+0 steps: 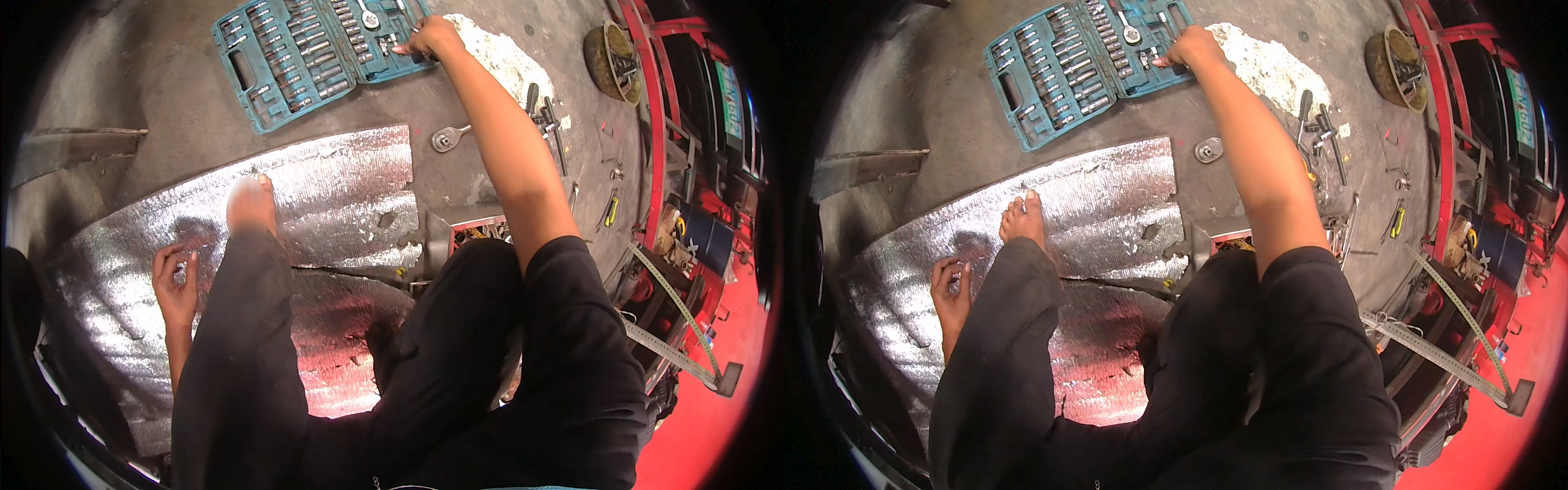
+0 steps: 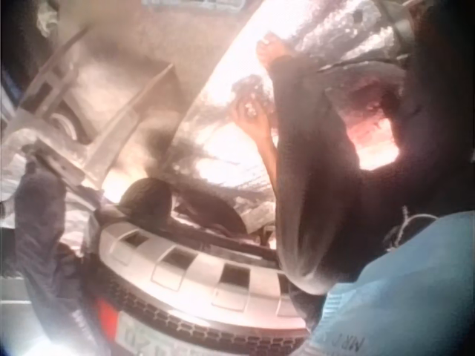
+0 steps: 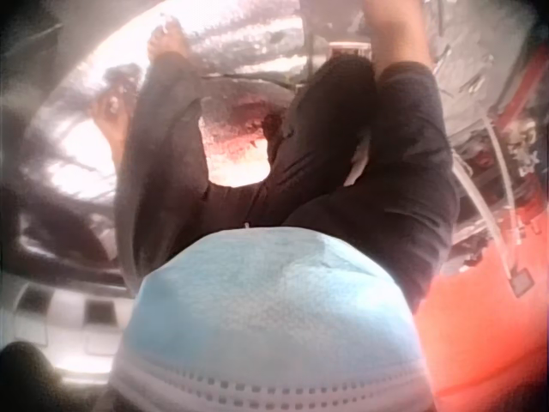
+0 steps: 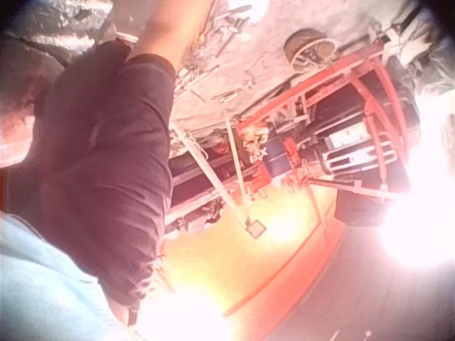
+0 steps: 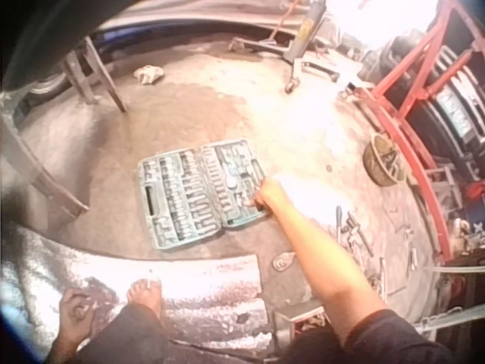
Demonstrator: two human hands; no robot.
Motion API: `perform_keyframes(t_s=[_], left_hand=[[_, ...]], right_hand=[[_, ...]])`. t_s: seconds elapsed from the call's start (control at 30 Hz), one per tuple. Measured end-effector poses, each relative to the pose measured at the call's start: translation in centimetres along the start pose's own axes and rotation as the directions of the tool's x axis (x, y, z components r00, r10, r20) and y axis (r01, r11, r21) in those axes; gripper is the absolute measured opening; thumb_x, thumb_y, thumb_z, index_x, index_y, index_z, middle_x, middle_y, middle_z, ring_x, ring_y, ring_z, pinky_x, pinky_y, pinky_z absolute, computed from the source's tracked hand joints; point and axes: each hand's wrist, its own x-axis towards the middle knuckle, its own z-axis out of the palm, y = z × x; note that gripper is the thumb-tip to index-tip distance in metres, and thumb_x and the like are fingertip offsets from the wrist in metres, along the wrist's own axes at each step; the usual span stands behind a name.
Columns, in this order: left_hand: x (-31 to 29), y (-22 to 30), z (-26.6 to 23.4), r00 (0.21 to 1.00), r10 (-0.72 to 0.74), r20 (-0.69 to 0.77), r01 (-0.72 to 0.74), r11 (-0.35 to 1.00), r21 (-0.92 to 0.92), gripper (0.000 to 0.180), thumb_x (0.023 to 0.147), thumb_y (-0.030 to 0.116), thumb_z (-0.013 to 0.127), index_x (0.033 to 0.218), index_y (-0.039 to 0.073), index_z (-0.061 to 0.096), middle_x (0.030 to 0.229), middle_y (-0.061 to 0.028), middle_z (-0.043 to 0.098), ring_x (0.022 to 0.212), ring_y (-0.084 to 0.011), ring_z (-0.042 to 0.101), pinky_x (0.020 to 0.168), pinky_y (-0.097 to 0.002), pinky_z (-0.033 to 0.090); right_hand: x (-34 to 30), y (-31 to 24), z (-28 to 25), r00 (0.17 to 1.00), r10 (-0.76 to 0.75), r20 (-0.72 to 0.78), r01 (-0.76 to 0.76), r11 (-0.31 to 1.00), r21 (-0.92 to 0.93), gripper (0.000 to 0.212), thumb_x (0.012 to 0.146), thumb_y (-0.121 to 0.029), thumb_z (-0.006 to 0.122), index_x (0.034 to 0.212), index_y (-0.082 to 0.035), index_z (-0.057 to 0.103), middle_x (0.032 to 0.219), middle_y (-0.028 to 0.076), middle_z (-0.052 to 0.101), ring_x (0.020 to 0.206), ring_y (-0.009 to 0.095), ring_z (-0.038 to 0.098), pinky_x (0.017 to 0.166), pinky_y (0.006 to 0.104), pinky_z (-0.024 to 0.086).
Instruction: The person works on the engine of a red car with another individual, then sits on the floor to organize various tools into a case and a toolbox.
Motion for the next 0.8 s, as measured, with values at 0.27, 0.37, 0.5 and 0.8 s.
perform_keyframes(t_s=[0.27,0.37,0.5,0.8], left_hand=[[0.5,0.8,1.4,1.000,-0.013,-0.020,0.012,0.998,-0.069,0.012,0.090,0.012,0.069,0.087,0.000,0.065,0.106,-0.0093,0.061,0.100,-0.0212,0.059,0.077,-0.0298,0.046],[0.4,0.7,0.2,0.999,0.018,-0.027,-0.021,0.996,-0.083,0.012,0.090,0.010,0.069,0.087,0.000,0.064,0.106,-0.0103,0.061,0.100,-0.0214,0.059,0.079,-0.0303,0.046],[-1.0,-1.2,-0.6,0.999,-0.016,-0.037,0.013,0.997,-0.075,0.010,0.090,0.008,0.067,0.086,-0.001,0.063,0.105,-0.0104,0.060,0.098,-0.0206,0.058,0.079,-0.0307,0.047],[-1.4,-1.4,0.0,1.000,0.001,-0.025,-0.002,0.999,-0.053,0.011,0.090,0.008,0.067,0.087,-0.001,0.061,0.107,-0.0095,0.059,0.099,-0.0213,0.057,0.079,-0.0301,0.047]], right_hand=[[1.4,0.2,-0.5,0.997,-0.044,0.067,0.038,0.995,0.096,0.073,0.059,-0.043,0.093,0.116,-0.005,0.068,0.118,0.012,0.068,0.111,0.031,0.065,0.091,0.0442,0.053],[0.2,2.1,-0.8,0.976,-0.162,0.143,0.042,0.790,0.612,0.033,0.079,-0.025,0.082,0.099,-0.002,0.068,0.093,0.007,0.069,0.084,0.016,0.065,0.072,0.0313,0.054],[-1.5,0.8,-1.4,0.977,-0.163,0.137,0.000,0.640,0.768,0.015,0.090,-0.014,0.069,0.099,-0.002,0.066,0.085,0.003,0.067,0.074,0.008,0.063,0.065,0.0234,0.051],[-0.3,-2.0,-4.8,0.913,-0.189,-0.363,0.349,0.822,0.450,0.029,0.079,-0.034,0.078,0.095,-0.010,0.077,0.085,0.010,0.073,0.077,0.019,0.068,0.076,0.0328,0.053]])
